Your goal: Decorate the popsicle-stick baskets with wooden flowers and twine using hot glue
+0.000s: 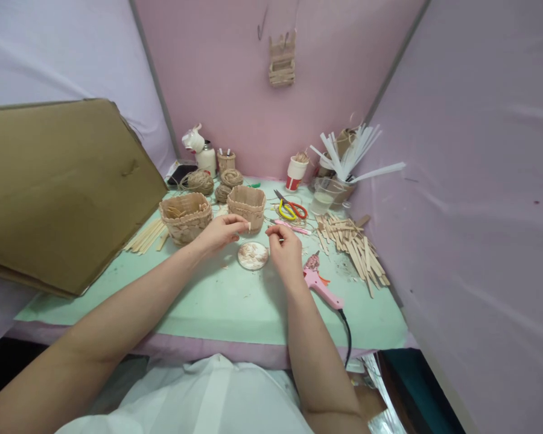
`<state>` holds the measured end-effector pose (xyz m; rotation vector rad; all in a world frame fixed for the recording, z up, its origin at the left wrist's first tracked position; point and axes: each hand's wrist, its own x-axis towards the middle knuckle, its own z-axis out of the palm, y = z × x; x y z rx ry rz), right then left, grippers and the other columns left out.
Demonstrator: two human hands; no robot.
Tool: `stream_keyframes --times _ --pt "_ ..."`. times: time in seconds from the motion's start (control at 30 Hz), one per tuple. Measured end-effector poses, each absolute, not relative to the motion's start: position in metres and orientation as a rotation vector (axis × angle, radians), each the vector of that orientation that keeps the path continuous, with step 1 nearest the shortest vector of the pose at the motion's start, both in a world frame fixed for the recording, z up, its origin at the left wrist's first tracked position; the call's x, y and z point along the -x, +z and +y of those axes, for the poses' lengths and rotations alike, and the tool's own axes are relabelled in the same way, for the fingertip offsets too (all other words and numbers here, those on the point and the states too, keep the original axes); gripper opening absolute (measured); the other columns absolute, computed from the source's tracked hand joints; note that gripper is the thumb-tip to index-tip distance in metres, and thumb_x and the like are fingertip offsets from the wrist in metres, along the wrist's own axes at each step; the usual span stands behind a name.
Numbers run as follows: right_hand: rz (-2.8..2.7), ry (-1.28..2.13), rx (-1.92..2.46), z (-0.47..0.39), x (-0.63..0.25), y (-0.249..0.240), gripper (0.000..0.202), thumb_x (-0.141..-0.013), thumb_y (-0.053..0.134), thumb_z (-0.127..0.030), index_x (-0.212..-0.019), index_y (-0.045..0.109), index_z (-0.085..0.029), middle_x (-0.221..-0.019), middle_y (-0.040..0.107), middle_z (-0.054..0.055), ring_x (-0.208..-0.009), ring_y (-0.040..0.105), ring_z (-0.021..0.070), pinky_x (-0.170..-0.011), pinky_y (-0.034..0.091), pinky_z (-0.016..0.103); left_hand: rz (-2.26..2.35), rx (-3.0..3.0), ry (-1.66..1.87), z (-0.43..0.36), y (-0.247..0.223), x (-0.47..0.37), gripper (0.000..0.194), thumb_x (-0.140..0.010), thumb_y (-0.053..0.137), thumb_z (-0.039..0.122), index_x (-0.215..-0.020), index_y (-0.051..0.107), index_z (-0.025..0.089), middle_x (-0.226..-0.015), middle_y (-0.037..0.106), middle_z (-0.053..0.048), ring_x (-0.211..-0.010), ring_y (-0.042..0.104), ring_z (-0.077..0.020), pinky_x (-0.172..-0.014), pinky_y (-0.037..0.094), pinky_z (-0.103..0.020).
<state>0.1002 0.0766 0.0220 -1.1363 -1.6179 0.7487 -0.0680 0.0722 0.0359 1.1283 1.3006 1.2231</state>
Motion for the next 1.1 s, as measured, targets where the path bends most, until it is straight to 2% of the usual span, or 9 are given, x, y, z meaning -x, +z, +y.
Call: stream_keyframes --times 0.1,0.2,0.3,0.4,0.53,0.83,1.1 --pt "-1.709 0.649 1.192 0.076 -0.1 0.023 0.014 -0.074 0.05 -0.022 -0.072 0.063 -0.017 -0.069 0.061 0.001 -0.064 0.051 0.0141 -0.064 0.039 0.026 1.335 -1.123 1.219 0.073 0.036 0.068 0.023 -0.059 0.069 0.035 -0.07 0.063 0.016 -0.07 0.058 0.0 -0.066 0.047 -0.0098 -0.056 0.034 -0.021" --pt "-1.873 0.509 1.204 0.078 -0.097 0.02 0.014 -0.077 0.053 -0.026 -0.076 0.064 -0.018 -0.075 0.063 0.003 -0.069 0.053 0.0152 -0.068 0.039 0.026 1.366 -1.127 1.215 0.073 0.034 0.068 0.024 -0.059 0.069 0.035 -0.072 0.064 0.016 -0.07 0.057 0.0 -0.067 0.048 -0.0102 -0.055 0.033 -0.021" --pt "-2.141 0.336 1.287 0.083 -0.091 0.016 0.017 -0.08 0.052 -0.022 -0.08 0.068 -0.018 -0.083 0.064 0.006 -0.079 0.054 0.0179 -0.072 0.036 0.029 1.387 -1.131 1.209 0.074 0.031 0.069 0.024 -0.058 0.068 0.035 -0.072 0.064 0.016 -0.069 0.057 0.001 -0.066 0.047 -0.0105 -0.054 0.031 -0.021" --pt "-2.352 0.176 1.403 0.085 -0.084 0.014 0.02 -0.081 0.051 -0.017 -0.082 0.071 -0.019 -0.086 0.065 0.008 -0.087 0.055 0.0212 -0.071 0.033 0.03 1.402 -1.119 1.196 0.075 0.029 0.069 0.022 -0.058 0.068 0.034 -0.07 0.064 0.016 -0.067 0.056 0.001 -0.065 0.046 -0.0102 -0.053 0.03 -0.022" --pt "-2.436 0.076 1.45 0.085 -0.078 0.012 0.021 -0.082 0.052 -0.02 -0.089 0.071 -0.022 -0.091 0.065 0.008 -0.093 0.054 0.0231 -0.071 0.03 0.032 1.41 -1.107 1.179 0.076 0.027 0.07 0.021 -0.058 0.067 0.033 -0.07 0.063 0.016 -0.067 0.056 0.001 -0.065 0.046 -0.0104 -0.052 0.03 -0.022" --pt "-2.425 0.105 1.467 0.087 -0.077 0.008 0.018 -0.079 0.051 -0.017 -0.082 0.068 -0.021 -0.088 0.066 0.006 -0.089 0.056 0.0212 -0.069 0.031 0.03 1.432 -1.128 1.16 0.076 0.028 0.072 0.02 -0.061 0.066 0.033 -0.072 0.064 0.016 -0.067 0.054 0.0 -0.064 0.045 -0.0101 -0.051 0.03 -0.021" --pt "-2.209 0.492 1.384 0.089 -0.085 0.007 0.019 -0.074 0.048 -0.014 -0.078 0.065 -0.02 -0.076 0.067 0.002 -0.071 0.057 0.0158 -0.065 0.035 0.025 1.446 -1.156 1.16 0.079 0.023 0.074 0.021 -0.059 0.066 0.033 -0.071 0.065 0.015 -0.068 0.057 -0.001 -0.064 0.046 -0.0109 -0.049 0.029 -0.021"
